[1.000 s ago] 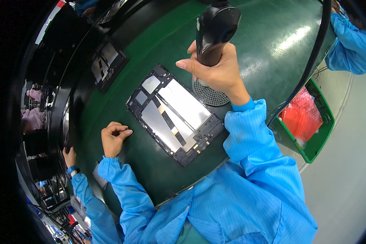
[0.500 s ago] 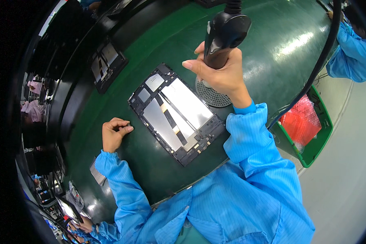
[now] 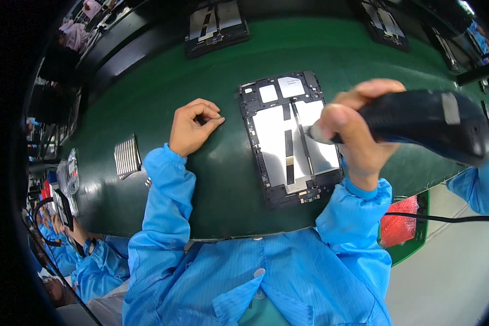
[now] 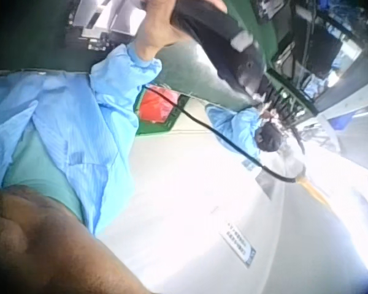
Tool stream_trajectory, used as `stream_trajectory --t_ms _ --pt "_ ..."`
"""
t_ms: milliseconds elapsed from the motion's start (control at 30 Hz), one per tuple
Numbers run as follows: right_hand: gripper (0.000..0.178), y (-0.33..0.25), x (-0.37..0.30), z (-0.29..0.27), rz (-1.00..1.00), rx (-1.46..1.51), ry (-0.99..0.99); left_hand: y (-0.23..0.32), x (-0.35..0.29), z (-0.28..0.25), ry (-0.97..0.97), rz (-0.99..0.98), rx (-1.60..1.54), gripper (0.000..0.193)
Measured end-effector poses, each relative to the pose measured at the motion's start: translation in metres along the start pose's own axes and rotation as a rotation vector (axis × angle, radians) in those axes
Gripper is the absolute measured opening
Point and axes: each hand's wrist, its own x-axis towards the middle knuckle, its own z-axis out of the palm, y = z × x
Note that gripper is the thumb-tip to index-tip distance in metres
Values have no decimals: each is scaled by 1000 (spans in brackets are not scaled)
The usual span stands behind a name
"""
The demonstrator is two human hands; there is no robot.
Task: The recorder uses an electric screwdriver to attach components to a tablet frame on an electronics assembly line.
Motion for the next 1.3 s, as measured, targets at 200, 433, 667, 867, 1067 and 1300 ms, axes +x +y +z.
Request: stream_trajectory --t_ms 200,433,667,867,1067,1300 --pt "33 36 20 69 159 29 -70 -1 -32 12 174 258 31 11" --pt "29 73 15 85 197 -2 -145 -19 -28 -6 439 110 178 10" --pt "29 80 14 83 212 -38 -147 -15 -27 -3 406 -16 65 13" --pt "29 80 12 81 217 -28 -144 -11 -27 -2 434 38 58 16" --pt "33 71 4 89 211 -185 -232 -17 -27 -1 435 60 2 13" --pt "34 74 -1 97 197 -206 -250 -16 -28 -2 474 15 -112 11"
